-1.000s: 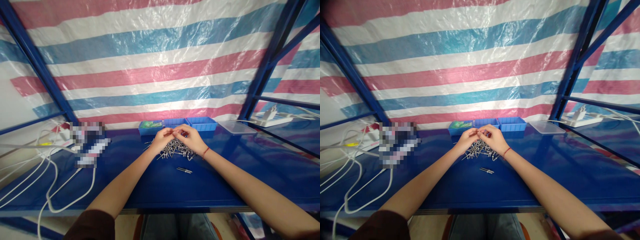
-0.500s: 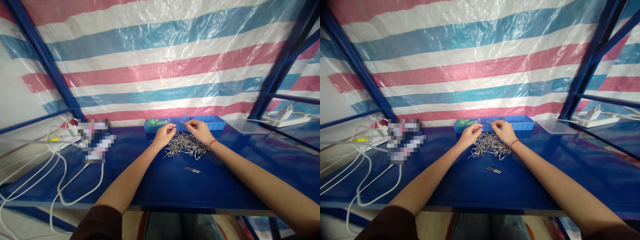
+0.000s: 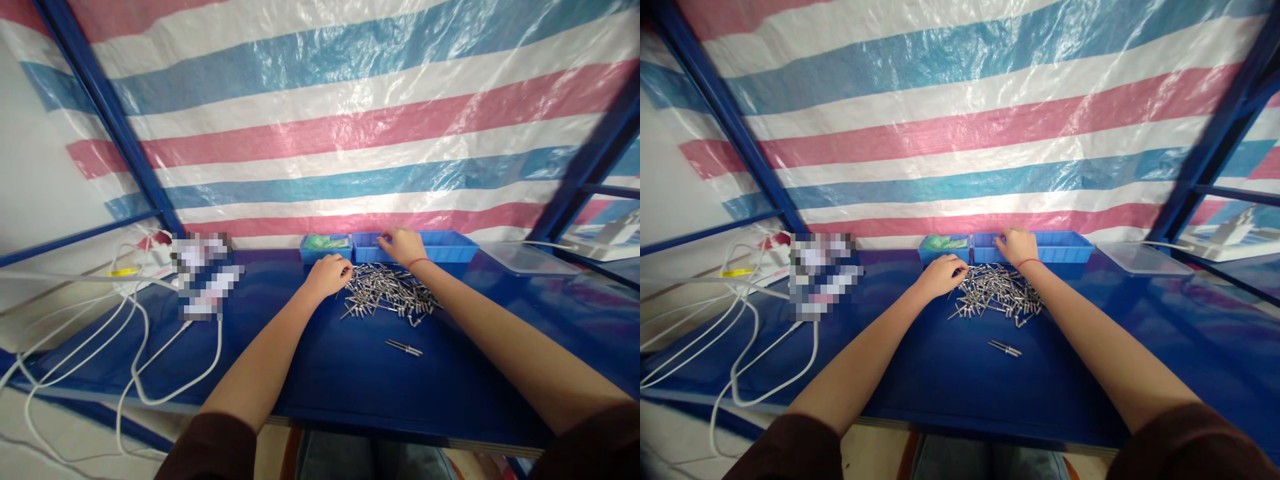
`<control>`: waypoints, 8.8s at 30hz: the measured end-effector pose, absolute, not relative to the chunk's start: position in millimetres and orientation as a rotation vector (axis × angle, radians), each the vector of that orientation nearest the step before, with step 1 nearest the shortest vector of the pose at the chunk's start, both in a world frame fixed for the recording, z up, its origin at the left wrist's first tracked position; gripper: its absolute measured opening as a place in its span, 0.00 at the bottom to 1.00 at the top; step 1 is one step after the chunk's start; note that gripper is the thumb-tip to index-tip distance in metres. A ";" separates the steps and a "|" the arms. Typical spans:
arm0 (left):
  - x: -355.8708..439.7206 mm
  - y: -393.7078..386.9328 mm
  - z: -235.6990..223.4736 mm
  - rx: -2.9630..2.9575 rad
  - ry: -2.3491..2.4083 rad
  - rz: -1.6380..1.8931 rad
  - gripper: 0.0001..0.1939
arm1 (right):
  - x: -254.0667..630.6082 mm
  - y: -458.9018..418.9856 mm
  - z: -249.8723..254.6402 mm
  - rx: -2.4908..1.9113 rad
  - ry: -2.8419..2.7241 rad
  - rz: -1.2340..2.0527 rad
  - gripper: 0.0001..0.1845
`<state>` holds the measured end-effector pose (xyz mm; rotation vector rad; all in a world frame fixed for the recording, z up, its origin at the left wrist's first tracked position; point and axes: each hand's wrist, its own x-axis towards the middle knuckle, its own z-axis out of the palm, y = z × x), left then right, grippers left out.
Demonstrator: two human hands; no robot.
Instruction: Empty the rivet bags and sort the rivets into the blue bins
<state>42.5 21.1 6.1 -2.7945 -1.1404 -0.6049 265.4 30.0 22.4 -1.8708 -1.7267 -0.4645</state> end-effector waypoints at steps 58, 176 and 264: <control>52.1 10.5 21.3 -2.885 -1.095 -0.770 0.11 | 249.2 -55.2 9.4 -1.389 -1.901 0.073 0.11; 61.8 7.3 11.8 -2.756 -1.461 -0.534 0.12 | 237.2 -53.4 0.6 -1.612 -2.053 -0.228 0.12; 63.6 3.6 -9.8 -3.028 -0.796 -0.669 0.17 | 272.7 -32.2 -4.8 -1.502 -2.099 -0.222 0.13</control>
